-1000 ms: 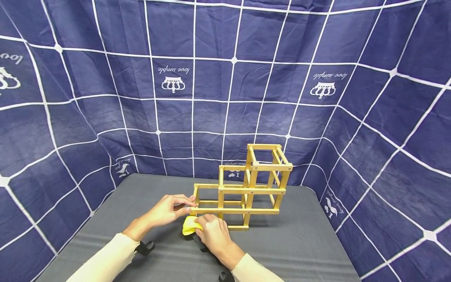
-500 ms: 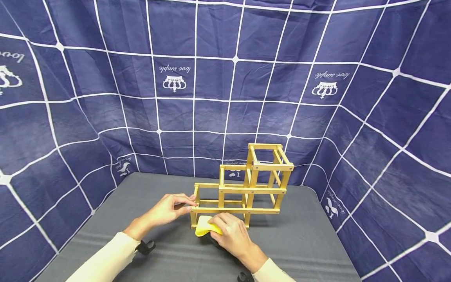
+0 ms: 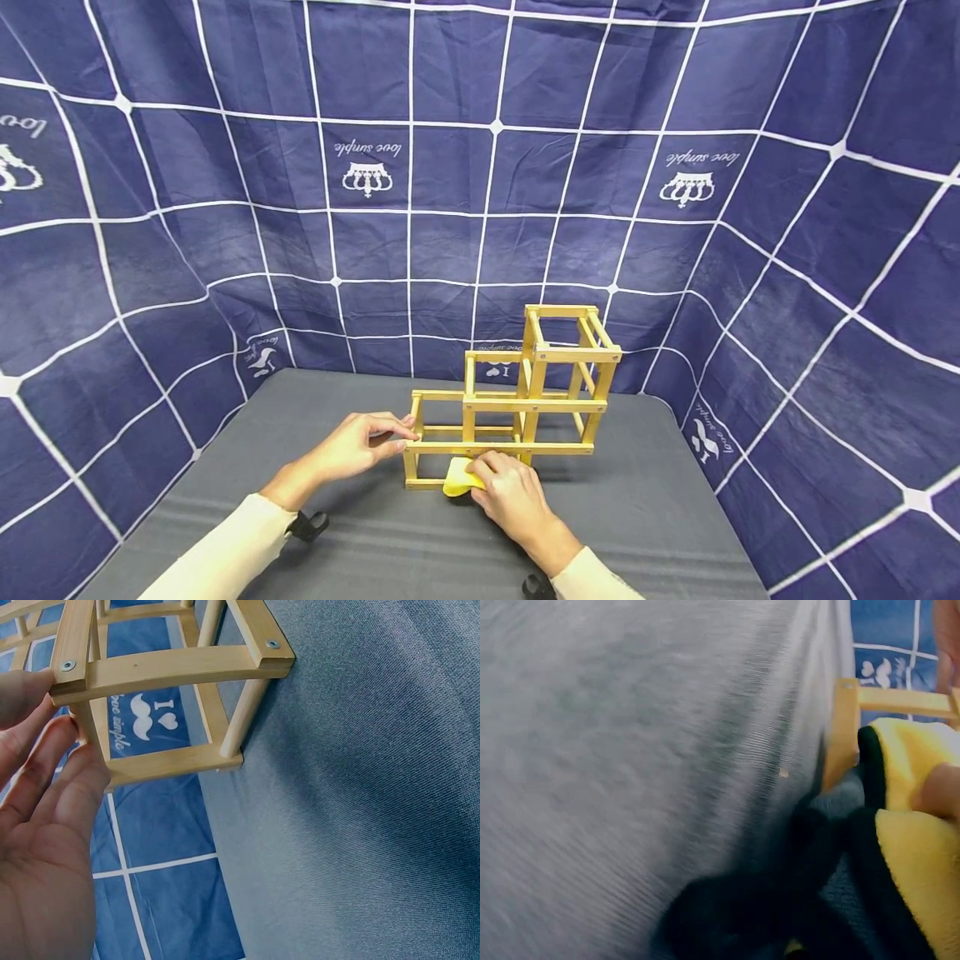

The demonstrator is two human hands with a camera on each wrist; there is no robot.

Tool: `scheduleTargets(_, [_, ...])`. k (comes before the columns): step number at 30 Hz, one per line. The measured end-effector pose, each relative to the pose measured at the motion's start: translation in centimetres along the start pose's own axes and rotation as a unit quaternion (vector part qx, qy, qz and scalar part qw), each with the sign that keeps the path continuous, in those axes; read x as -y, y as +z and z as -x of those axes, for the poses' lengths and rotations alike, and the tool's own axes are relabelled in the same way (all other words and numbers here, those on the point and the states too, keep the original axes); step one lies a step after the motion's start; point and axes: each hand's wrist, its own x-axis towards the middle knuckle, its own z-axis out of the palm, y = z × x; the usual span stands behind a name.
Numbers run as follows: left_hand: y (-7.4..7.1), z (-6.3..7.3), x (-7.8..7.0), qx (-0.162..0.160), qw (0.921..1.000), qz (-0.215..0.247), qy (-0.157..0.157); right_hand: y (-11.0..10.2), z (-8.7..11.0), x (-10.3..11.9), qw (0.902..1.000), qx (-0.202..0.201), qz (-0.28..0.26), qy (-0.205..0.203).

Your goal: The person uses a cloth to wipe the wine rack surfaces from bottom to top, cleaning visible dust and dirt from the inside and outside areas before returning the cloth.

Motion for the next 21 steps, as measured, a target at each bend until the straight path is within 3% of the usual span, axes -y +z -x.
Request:
scheduleTargets(5, [0.06, 0.09, 0.11, 0.002, 1.0, 0.0, -0.006, 0.44, 0.25, 0.33, 0.9996, 0.03, 0.003, 0.002])
scheduleTargets(14, [0.0, 0.13, -0.03, -0.002, 1.0, 0.001, -0.004, -0.37, -0.54, -0.41, 0.998, -0.053, -0.034, 0.001])
scheduleTargets(21, [0.13, 0.23, -0.16, -0.004, 1.0, 0.007, -0.006, -0.49, 0.21, -0.44, 0.9972, -0.05, -0.047, 0.028])
